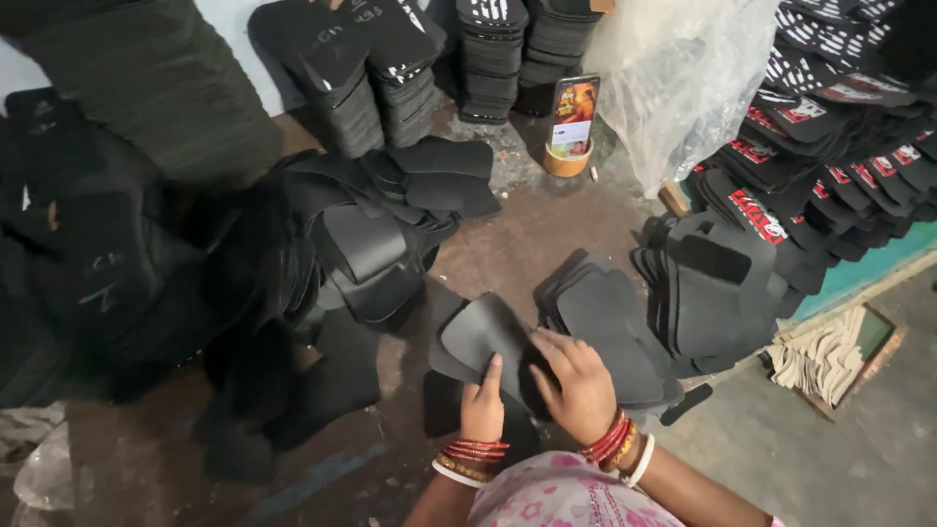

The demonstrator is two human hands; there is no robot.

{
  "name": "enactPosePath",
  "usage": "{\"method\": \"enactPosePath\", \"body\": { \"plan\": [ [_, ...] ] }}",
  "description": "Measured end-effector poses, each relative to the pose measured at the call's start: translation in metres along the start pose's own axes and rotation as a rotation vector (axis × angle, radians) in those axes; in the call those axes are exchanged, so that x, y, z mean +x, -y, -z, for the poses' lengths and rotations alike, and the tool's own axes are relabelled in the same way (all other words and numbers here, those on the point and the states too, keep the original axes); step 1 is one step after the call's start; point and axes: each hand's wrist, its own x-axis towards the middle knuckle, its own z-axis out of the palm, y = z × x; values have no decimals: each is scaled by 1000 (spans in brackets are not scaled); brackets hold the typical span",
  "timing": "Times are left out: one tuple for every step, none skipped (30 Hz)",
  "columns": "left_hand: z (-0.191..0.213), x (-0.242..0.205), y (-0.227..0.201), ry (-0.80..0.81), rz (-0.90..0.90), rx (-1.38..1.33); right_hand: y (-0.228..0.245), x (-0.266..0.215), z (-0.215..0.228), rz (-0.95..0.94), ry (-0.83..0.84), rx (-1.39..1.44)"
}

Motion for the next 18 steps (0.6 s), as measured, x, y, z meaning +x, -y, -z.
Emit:
{"method": "enactPosePath", "body": {
  "plan": [
    [1, -4, 7, 9, 5, -3, -4, -7, -3, -10, 0, -5],
    [2, -9, 13, -37, 246, -132, -8, -13, -6, 25, -26, 62],
    [3, -13, 20, -76, 487, -260, -12, -20, -10, 61, -52, 128],
    [6, -19, 28, -67, 493, -261, -21, -27, -14, 52, -54, 122],
    [9, -23, 37, 76, 326, 244, -30, -32, -19, 18, 1, 276],
    [12, -27, 45, 217, 137, 743, -39, -37, -24, -17, 55, 430],
    [10, -21, 26, 225, 137, 741, -54, -48, -31, -24, 52, 428],
    [7, -15, 6, 25, 443, -80, -69, -59, -39, -273, 149, 579],
    [3, -7, -13, -195, 702, -914, -85, -69, -45, -520, 250, 725],
    [9, -14, 3, -188, 705, -917, -87, -67, -41, -524, 245, 720],
    [13, -20, 19, -50, 371, -121, -89, -64, -36, -579, 229, 951],
    [16, -25, 36, 77, -5, 657, -93, -61, -30, -629, 210, 1184],
    [16, -21, 29, 90, -11, 647, -96, -59, -25, -634, 193, 1175],
    [15, -17, 23, 113, -152, 591, -99, -58, -20, -564, 180, 1179],
    [17, -14, 16, 134, -288, 534, -101, -57, -16, -495, 170, 1185],
    [16, -10, 8, 147, -291, 526, -126, -63, -10, -501, 157, 1178],
    [17, -5, -2, 85, -64, 283, -151, -68, -6, -466, -3, 777],
    [19, -1, -11, 23, 164, 41, -175, -73, -1, -422, -152, 372]
  ]
}}
